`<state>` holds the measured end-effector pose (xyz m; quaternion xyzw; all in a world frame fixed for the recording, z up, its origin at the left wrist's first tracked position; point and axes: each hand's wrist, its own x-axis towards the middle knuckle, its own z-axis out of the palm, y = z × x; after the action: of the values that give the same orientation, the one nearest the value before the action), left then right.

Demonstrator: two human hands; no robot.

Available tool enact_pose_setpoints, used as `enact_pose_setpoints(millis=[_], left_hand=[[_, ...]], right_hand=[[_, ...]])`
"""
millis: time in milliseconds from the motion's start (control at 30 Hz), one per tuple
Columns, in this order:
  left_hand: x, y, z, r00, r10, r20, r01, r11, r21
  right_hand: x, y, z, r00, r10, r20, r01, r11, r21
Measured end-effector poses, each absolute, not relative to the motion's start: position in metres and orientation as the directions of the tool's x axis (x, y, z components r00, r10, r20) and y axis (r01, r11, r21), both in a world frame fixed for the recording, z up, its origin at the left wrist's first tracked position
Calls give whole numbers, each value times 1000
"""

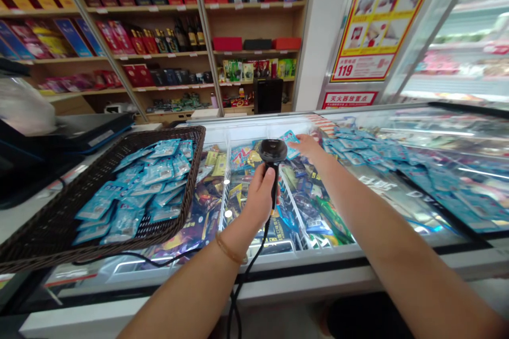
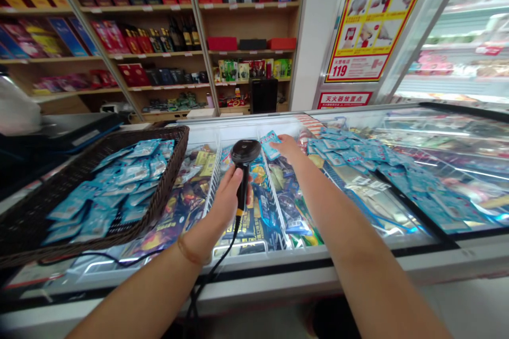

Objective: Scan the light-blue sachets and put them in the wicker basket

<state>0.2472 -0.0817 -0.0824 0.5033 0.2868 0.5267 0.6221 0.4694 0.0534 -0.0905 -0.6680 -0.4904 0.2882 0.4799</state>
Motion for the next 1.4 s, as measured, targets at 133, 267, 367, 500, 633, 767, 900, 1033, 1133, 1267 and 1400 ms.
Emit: enact_pose_setpoints(millis=[133,267,367,500,633,767,900,1033,1133,1267,1400], left_hand=[[244,-83,-77,243,951,192,-360,-95,928],[241,-81,-73,207,962,180,-352,-99,931],[242,-79,-74,221,960,170,-342,-87,936],[244,-80,-78,252,955,157,-317,-72,946],[246,-82,-79,284,946,154,-317,-59,947],[246,-81,-80,306,939,154,-314,-53,948],[245,-79,-84,322,933,162,-300,-62,952],[245,-78,-85,324,932,162,-300,-62,952],[245,-79,-84,317,935,162,-303,-62,951],[245,-81,-69,205,960,189,-299,-122,947],[230,-81,-34,26,982,188,-280,-173,944]], right_hand=[[434,50,-82,284,957,-59,-129,-22,-991],[424,48,-69,238,971,-2,-316,76,-946],[427,46,-65,226,971,76,-250,133,-959],[430,44,-63,198,974,109,-281,163,-946],[428,44,-60,157,980,118,-310,163,-937],[424,43,-56,144,980,135,-306,174,-936],[422,42,-54,135,979,152,-315,188,-930],[422,41,-53,135,980,146,-315,182,-931],[422,40,-55,153,980,128,-300,169,-939],[411,41,-59,251,968,2,-334,88,-939],[378,49,-51,266,949,-170,-362,-65,-930]])
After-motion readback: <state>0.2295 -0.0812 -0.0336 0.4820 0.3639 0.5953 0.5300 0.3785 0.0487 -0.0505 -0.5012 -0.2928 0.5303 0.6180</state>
